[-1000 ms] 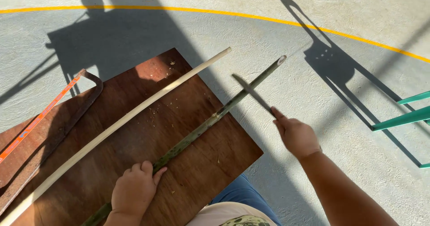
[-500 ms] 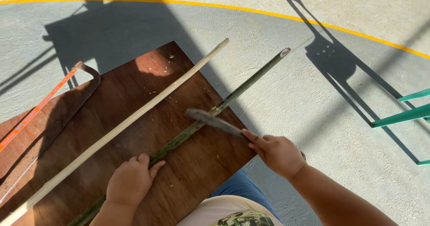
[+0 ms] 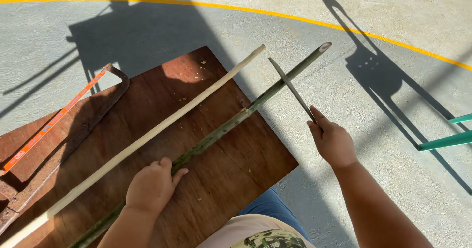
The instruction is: Shaving and shaping a bamboo stalk using a machete.
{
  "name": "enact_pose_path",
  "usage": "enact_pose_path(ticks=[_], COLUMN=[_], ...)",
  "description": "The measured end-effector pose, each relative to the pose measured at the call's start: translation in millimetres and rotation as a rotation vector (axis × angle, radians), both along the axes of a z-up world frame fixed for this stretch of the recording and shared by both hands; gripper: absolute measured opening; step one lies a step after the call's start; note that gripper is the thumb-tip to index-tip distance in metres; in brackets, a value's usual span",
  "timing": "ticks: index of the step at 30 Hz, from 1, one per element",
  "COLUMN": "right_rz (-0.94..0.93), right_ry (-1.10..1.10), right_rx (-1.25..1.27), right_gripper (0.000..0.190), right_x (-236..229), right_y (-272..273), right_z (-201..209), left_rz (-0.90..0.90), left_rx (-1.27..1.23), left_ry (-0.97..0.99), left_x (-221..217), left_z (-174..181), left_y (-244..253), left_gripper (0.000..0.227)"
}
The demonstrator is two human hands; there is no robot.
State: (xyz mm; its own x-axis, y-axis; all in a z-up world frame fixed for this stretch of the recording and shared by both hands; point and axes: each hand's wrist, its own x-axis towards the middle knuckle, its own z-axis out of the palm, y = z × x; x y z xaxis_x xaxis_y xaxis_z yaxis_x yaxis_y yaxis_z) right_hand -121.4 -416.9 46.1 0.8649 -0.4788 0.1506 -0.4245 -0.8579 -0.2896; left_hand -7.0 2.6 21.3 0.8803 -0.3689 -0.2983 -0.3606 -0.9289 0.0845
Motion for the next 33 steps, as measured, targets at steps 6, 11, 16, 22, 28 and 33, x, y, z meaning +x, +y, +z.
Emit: enact_pose_path(ticks=[6, 11, 16, 22, 28, 33], right_rz=[0.287, 0.402, 0.446, 0.654, 0.349, 0.803], right_ry=[-0.234, -0.278, -0.29, -0.259, -0.245, -0.49], right_rx=[0.084, 0.112, -0.075, -0.144, -0.265, -0.205], right_gripper=[0.066, 0.061, 0.038, 0.033, 0.035, 0.037], right_x=[23.8, 19.8, 6.3, 11.5, 34.4, 24.4], right_y=[55.4, 71.2, 101.6, 133.6, 98.6, 156.0], right_z=[27.1, 19.1, 11.4, 11.2, 16.3, 27.9], left_rz=[0.002, 0.113, 0.206, 0.199, 0.14, 0.2], left_rx=[-0.121, -0.157, -0.237, -0.23, -0.266, -0.282], left_ry=[0.101, 0.361, 0.522, 0.444, 0.364, 0.344], left_x=[0.5, 10.6, 14.6, 11.8, 15.1, 14.8], left_z=[10.7, 66.8, 76.5, 76.9, 66.4, 61.0], left_y=[13.4, 6.8, 10.7, 11.3, 21.7, 55.4], left_gripper=[0.041, 0.044, 0.042, 0.04, 0.041, 0.04])
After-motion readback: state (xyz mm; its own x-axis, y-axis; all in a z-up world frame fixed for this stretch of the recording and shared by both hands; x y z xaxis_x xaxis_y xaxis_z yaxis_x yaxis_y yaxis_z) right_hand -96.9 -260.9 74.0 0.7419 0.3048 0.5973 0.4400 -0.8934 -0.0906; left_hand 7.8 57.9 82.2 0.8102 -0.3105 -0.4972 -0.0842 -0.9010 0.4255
